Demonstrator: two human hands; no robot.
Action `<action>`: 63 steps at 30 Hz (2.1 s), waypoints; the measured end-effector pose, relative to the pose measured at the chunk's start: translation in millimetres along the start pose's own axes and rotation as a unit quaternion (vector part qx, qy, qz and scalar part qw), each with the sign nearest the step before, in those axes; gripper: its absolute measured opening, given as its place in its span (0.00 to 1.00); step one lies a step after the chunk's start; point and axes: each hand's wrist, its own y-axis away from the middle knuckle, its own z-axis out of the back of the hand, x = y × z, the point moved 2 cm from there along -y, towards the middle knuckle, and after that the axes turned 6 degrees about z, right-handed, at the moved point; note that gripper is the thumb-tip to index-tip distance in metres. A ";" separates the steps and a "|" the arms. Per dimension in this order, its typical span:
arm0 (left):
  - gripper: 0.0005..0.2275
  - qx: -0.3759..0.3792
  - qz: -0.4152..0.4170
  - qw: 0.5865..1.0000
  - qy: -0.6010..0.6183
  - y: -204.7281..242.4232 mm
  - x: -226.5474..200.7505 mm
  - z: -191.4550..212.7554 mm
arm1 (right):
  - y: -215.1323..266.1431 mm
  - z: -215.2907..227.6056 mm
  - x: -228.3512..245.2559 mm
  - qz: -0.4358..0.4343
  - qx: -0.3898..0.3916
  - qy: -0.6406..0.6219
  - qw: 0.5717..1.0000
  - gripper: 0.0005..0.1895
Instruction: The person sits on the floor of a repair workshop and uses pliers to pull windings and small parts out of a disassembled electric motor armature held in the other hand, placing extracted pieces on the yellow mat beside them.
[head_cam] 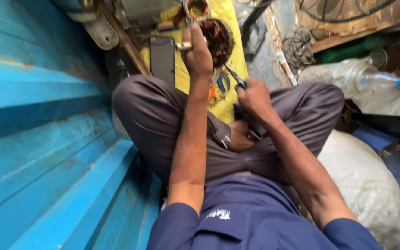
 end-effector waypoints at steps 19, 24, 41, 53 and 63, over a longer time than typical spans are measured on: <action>0.24 -0.019 0.317 0.872 0.373 5.9 -4.1 1.9 | 28.7 58.2 36.9 -0.078 0.100 -0.325 0.937 0.14; 0.24 0.182 0.382 0.773 0.473 20.2 -12.3 -14.9 | 54.4 83.9 93.5 0.130 -0.191 -0.242 0.943 0.07; 0.23 0.229 0.404 0.730 0.501 23.0 -25.0 -20.5 | 57.0 80.2 79.2 0.103 -0.070 -0.377 0.918 0.05; 0.24 0.222 0.338 0.796 0.451 29.1 -20.5 -20.4 | 70.2 99.3 91.1 -0.084 0.272 -0.685 0.671 0.15; 0.22 0.103 0.269 0.891 0.351 41.8 -25.1 -25.2 | 68.6 97.5 102.5 -0.152 0.234 -0.709 0.647 0.15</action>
